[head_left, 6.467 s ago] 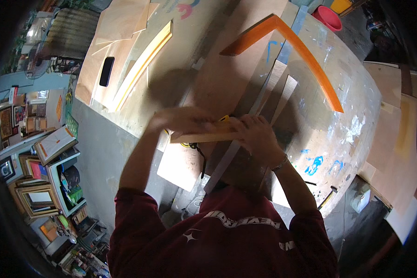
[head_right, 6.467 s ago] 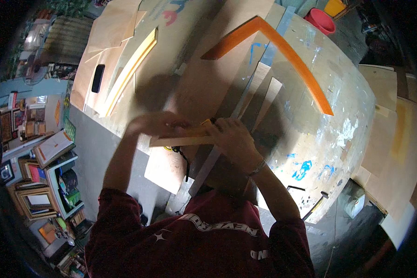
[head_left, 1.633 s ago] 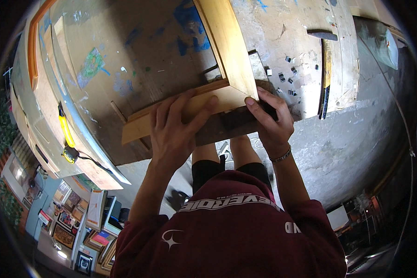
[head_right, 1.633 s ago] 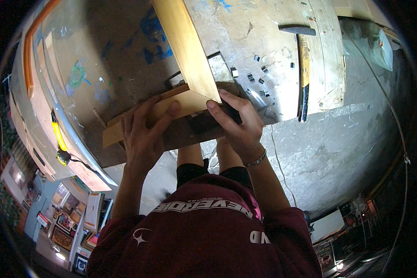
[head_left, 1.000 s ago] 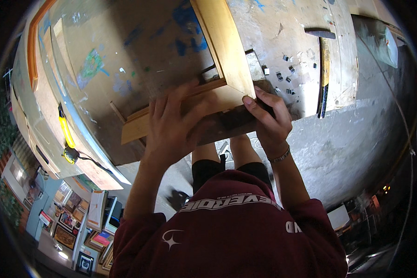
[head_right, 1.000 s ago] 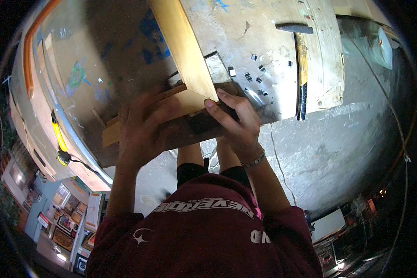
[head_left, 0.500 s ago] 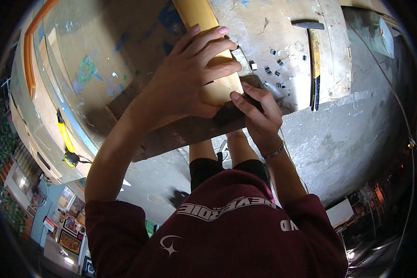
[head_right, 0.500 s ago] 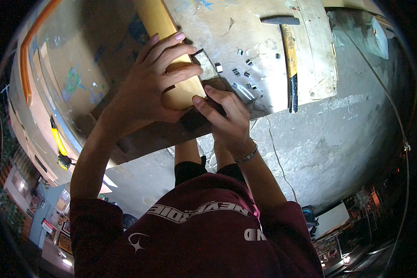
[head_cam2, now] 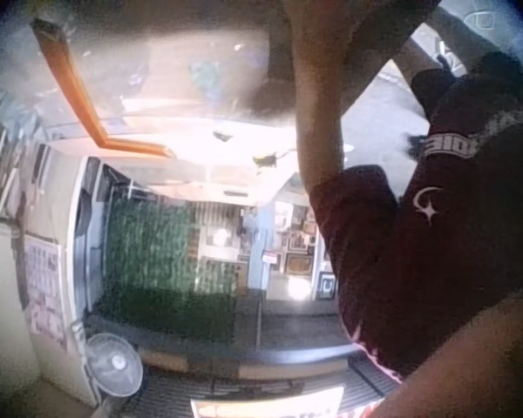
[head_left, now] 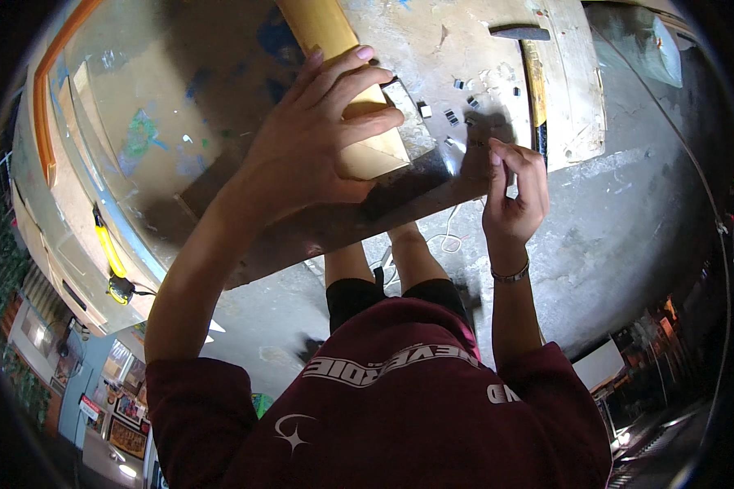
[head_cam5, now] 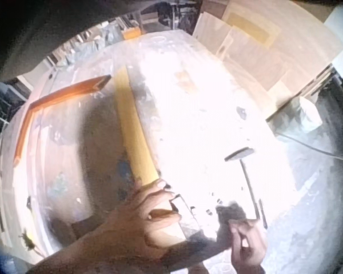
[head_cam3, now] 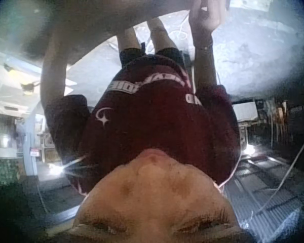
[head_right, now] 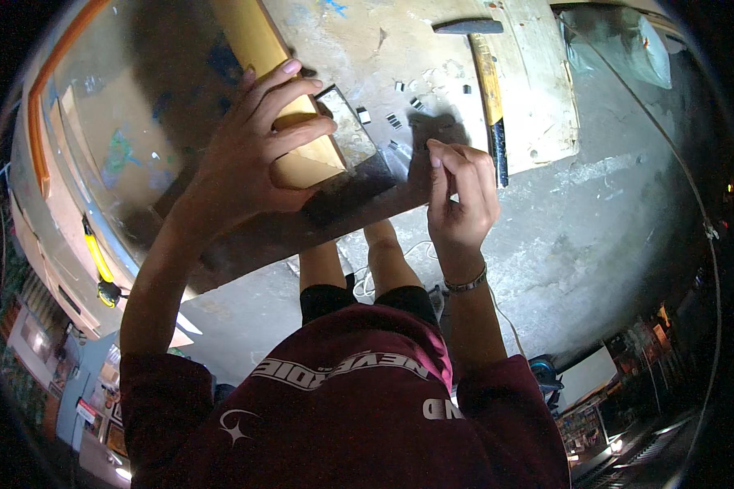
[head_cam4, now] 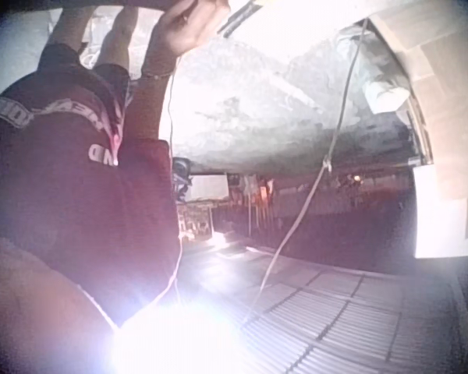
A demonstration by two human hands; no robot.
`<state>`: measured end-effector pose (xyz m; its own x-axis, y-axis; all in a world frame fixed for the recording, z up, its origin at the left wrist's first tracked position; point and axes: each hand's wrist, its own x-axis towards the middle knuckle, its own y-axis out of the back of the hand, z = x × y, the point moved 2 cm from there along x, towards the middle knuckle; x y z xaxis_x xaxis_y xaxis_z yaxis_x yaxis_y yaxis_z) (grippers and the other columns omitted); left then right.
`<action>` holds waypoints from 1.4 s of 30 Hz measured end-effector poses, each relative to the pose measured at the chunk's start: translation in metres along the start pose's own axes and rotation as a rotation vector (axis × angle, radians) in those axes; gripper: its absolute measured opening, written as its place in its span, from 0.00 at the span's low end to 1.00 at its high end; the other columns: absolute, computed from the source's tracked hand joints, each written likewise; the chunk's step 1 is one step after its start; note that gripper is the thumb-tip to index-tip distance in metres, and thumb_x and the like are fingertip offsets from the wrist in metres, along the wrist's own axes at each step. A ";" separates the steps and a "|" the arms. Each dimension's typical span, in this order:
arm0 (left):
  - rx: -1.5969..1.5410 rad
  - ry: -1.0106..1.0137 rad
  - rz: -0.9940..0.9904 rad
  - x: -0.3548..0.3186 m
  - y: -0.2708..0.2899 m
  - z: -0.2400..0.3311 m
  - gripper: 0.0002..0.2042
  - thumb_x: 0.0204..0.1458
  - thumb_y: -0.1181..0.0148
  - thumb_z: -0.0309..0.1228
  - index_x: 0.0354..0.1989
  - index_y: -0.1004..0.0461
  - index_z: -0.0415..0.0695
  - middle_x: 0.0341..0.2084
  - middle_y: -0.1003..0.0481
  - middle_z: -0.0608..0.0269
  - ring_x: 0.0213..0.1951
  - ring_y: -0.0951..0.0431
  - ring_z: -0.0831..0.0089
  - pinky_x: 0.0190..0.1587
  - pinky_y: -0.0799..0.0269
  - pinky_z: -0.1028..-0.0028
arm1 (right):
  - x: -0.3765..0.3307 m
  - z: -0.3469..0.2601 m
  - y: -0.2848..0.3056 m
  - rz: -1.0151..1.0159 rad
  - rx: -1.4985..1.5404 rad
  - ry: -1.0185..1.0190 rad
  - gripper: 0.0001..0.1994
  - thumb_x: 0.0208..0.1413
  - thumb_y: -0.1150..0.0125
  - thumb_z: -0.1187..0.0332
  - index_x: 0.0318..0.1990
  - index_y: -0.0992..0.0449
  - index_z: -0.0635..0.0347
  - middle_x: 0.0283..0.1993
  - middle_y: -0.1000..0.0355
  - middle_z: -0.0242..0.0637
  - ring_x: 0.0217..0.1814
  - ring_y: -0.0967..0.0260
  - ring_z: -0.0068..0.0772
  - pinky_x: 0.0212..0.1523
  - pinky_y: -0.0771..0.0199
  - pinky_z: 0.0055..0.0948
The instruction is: The person assembles a wooden frame by hammering nails into pre-drilled holes on a workbench. They repeatedly position nails, strike them with a hammer, and adjust the frame pieces to align joints.
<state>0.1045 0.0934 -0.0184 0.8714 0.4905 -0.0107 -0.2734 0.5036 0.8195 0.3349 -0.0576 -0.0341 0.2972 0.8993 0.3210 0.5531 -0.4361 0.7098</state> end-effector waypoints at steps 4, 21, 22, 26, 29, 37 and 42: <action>0.011 -0.002 0.051 -0.002 -0.003 0.000 0.30 0.35 0.28 0.36 0.55 0.20 0.54 0.67 0.33 0.59 0.76 0.44 0.57 0.79 0.54 0.48 | -0.002 0.005 -0.004 -0.082 0.031 -0.078 0.10 0.57 0.30 0.81 0.45 0.15 0.61 0.41 0.22 0.39 0.43 0.24 0.37 0.45 0.25 0.33; 0.014 -0.018 0.048 -0.004 0.002 0.003 0.34 0.33 0.21 0.37 0.57 0.21 0.54 0.68 0.34 0.60 0.76 0.44 0.57 0.79 0.54 0.48 | 0.006 -0.018 -0.020 -0.168 0.251 -0.108 0.06 0.57 0.34 0.81 0.40 0.19 0.62 0.41 0.22 0.39 0.43 0.23 0.41 0.46 0.24 0.36; 0.025 -0.018 0.058 -0.004 0.002 0.003 0.32 0.34 0.24 0.36 0.56 0.20 0.54 0.67 0.33 0.60 0.76 0.42 0.57 0.79 0.54 0.48 | 0.005 -0.025 -0.021 -0.153 0.377 -0.201 0.06 0.57 0.35 0.83 0.40 0.20 0.64 0.40 0.21 0.41 0.42 0.21 0.42 0.46 0.22 0.35; 0.016 -0.031 0.098 -0.004 0.001 0.001 0.29 0.34 0.30 0.35 0.53 0.20 0.53 0.65 0.30 0.60 0.75 0.40 0.58 0.79 0.52 0.50 | 0.005 -0.056 -0.031 -0.136 0.319 -0.020 0.09 0.58 0.35 0.86 0.44 0.17 0.67 0.44 0.17 0.44 0.44 0.20 0.33 0.47 0.21 0.29; -0.015 -0.039 0.105 -0.004 0.000 0.000 0.29 0.34 0.29 0.36 0.53 0.20 0.53 0.65 0.30 0.60 0.75 0.41 0.58 0.79 0.52 0.49 | 0.007 -0.064 -0.036 -0.088 0.249 0.038 0.10 0.56 0.33 0.86 0.43 0.16 0.67 0.43 0.16 0.44 0.43 0.19 0.36 0.45 0.20 0.30; -0.046 -0.064 0.153 -0.007 -0.006 -0.004 0.30 0.36 0.28 0.39 0.55 0.19 0.53 0.66 0.30 0.61 0.75 0.41 0.59 0.79 0.56 0.49 | 0.009 -0.071 -0.033 -0.222 0.062 0.091 0.13 0.51 0.26 0.82 0.45 0.15 0.63 0.42 0.19 0.40 0.42 0.20 0.36 0.41 0.19 0.31; -0.069 -0.073 0.091 -0.007 -0.005 -0.008 0.31 0.40 0.28 0.40 0.60 0.21 0.54 0.70 0.34 0.58 0.77 0.45 0.55 0.78 0.59 0.44 | 0.005 -0.078 -0.033 -0.277 -0.010 0.155 0.17 0.48 0.30 0.82 0.47 0.16 0.62 0.45 0.23 0.39 0.44 0.22 0.40 0.44 0.19 0.34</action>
<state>0.0968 0.0928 -0.0271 0.8685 0.4842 0.1058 -0.3777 0.5083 0.7739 0.2581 -0.0361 -0.0070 0.0135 0.9786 0.2054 0.5887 -0.1739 0.7894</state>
